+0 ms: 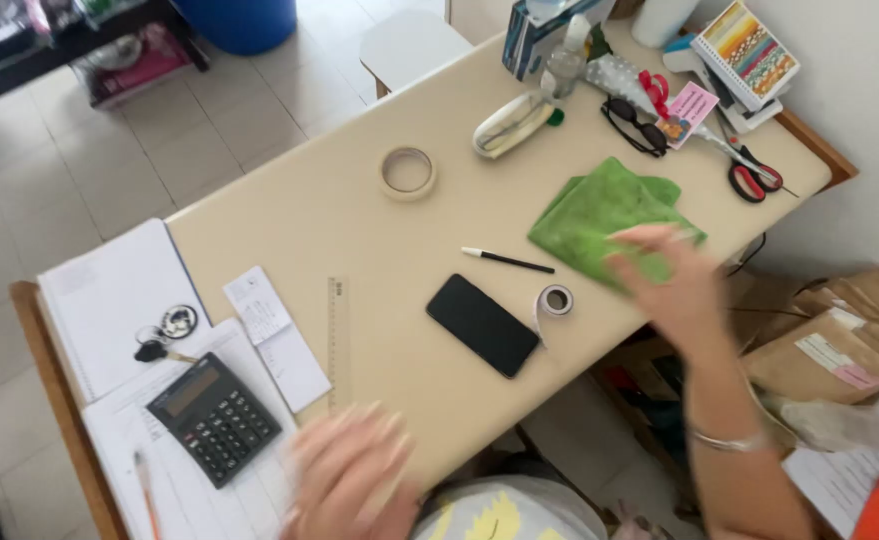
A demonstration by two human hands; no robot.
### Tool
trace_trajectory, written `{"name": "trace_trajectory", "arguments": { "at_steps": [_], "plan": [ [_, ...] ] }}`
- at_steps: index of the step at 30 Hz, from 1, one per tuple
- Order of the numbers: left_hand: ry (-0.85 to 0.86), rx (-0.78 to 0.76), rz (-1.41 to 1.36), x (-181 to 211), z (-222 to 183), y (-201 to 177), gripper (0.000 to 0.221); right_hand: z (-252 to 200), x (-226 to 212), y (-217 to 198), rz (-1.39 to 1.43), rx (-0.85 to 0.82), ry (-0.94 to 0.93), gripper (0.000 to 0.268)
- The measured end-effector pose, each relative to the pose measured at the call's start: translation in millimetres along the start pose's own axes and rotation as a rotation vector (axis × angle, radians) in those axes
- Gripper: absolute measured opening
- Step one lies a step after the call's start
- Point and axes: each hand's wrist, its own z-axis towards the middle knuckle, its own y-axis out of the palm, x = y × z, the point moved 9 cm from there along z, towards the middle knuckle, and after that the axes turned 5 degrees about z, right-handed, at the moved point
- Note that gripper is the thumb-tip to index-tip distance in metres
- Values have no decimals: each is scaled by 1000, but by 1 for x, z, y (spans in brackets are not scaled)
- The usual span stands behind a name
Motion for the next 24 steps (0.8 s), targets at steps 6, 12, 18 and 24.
{"name": "trace_trajectory", "arguments": {
  "at_steps": [6,12,18,24],
  "plan": [
    [52,-332,-81,-24,-8,213,14,-64,39,111,2,-273,104,58],
    [-102,-403,17,-40,-10,301,72,-76,63,119,8,-306,83,42],
    [-182,-390,7,-36,-9,319,63,-78,60,124,-67,-209,-68,31],
    [-233,-420,-244,-42,-16,295,61,-100,23,122,27,-152,-154,30]
  ]
}}
